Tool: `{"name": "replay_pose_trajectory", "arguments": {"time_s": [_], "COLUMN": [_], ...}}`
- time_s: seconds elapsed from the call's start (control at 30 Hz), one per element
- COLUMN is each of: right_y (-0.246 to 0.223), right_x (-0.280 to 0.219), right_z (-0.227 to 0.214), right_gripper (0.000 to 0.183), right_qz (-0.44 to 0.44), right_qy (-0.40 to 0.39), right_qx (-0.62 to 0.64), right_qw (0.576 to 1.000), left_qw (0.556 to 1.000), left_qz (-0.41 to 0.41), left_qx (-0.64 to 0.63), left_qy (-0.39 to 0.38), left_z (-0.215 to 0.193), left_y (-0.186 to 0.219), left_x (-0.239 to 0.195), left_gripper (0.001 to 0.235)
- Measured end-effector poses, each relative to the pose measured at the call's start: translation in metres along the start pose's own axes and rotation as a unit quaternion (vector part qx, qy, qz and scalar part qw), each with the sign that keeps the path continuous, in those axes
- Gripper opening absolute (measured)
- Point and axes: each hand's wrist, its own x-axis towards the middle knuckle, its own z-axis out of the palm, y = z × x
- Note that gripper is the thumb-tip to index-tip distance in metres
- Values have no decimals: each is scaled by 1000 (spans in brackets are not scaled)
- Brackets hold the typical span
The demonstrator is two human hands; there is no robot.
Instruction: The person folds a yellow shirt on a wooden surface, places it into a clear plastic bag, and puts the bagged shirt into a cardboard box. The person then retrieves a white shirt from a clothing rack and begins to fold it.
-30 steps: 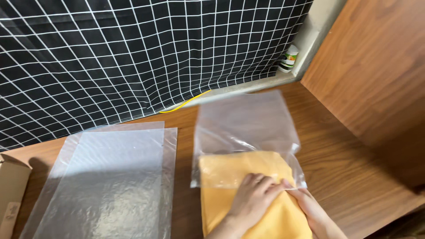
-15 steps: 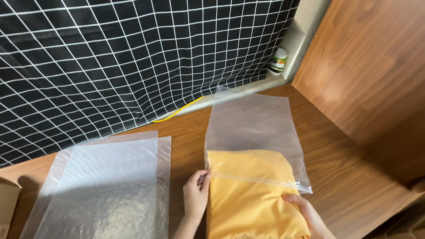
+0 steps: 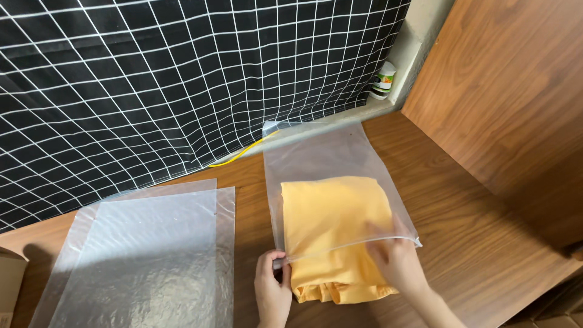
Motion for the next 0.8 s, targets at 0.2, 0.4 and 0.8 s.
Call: {"name": "replay_pose_trajectory", "arguments": {"time_s": [0.2, 0.4, 0.8], "right_y": [-71, -37, -71], "right_x": [-54, -27, 132], "right_z": [8, 69, 82], "right_gripper": [117, 63, 51], "right_qz": [-160, -194, 101], "right_qy": [-135, -31, -422], "right_qx": [-254, -279, -255], "right_qw": [944, 940, 864], "left_qw": [993, 985, 955], "left_qz": [-108, -167, -290], "left_qx": [29, 3, -51], "left_qy": [-22, -44, 24], "left_z": [0, 3, 20], "left_y": [4, -12, -69], "left_x": [-3, -4, -16], "left_gripper": [13, 29, 23]}}
